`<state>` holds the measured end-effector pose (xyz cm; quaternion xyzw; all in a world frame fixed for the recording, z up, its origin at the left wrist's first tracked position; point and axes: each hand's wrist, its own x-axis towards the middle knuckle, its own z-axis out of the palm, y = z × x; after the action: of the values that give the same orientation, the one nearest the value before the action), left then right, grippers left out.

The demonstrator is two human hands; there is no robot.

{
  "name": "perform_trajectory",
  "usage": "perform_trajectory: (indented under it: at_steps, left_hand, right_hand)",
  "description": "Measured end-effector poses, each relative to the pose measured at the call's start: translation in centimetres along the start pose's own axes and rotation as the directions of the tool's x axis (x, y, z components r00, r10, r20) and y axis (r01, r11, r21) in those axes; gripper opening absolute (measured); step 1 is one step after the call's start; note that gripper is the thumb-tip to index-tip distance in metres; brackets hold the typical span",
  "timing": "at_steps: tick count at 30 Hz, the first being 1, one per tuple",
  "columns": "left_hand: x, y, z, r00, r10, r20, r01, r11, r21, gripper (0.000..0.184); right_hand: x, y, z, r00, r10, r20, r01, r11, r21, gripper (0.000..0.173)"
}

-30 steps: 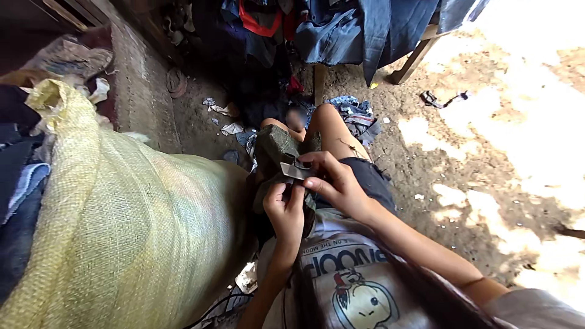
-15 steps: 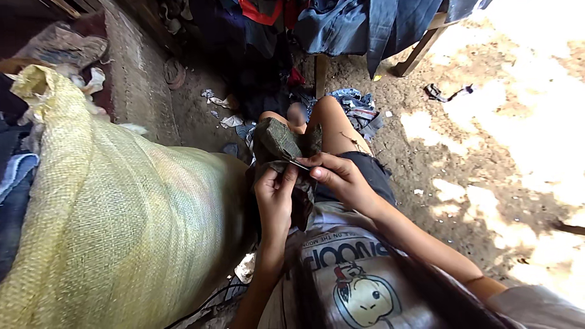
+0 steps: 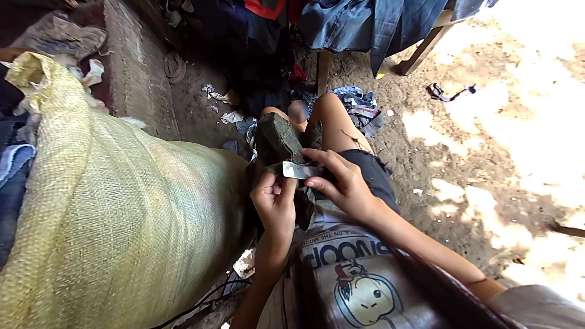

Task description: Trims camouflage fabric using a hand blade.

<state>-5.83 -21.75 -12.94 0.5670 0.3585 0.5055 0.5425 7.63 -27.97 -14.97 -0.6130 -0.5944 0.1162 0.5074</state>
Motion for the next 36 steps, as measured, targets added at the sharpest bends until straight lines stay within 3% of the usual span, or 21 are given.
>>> perform_trajectory:
  at_steps: [10,16,24,28,31,34,36]
  left_hand:
    - [-0.8,-0.1,1.3,0.993,-0.067,-0.094,0.055,0.99,-0.13,0.016]
    - [-1.0,-1.2,0.8,0.996,0.076,-0.045,-0.077,0.996,-0.033,0.015]
    - [-0.6,-1.5,0.5,0.991,0.137,-0.01,-0.136,0.99,0.047,0.01]
    - [-0.8,-2.4,0.4,0.968,0.247,0.045,-0.251,0.951,0.179,0.005]
    - [-0.7,-2.5,0.6,0.968,0.244,0.052,-0.25,0.952,0.177,0.005]
    - [-0.3,-2.1,0.5,0.983,0.183,0.015,-0.183,0.973,0.139,0.007]
    - [-0.1,-1.9,0.2,0.989,0.149,-0.006,-0.147,0.981,0.13,0.008]
  right_hand:
    - [-0.2,-0.3,0.9,0.999,0.04,-0.034,-0.039,0.999,0.029,0.049]
    - [-0.3,-0.4,1.2,0.995,0.083,-0.057,-0.078,0.993,0.087,0.052]
    - [-1.7,0.8,1.5,0.984,0.178,-0.021,-0.171,0.966,0.193,0.055]
    - [-0.4,0.0,1.9,0.977,0.213,-0.018,-0.205,0.957,0.205,0.052]
    - [0.4,-0.1,1.7,0.977,0.214,-0.012,-0.207,0.955,0.214,0.053]
    - [0.0,0.6,1.1,0.978,0.199,0.064,-0.209,0.915,0.345,0.043]
    - [-0.2,0.7,0.5,0.955,0.247,0.167,-0.297,0.818,0.492,0.031]
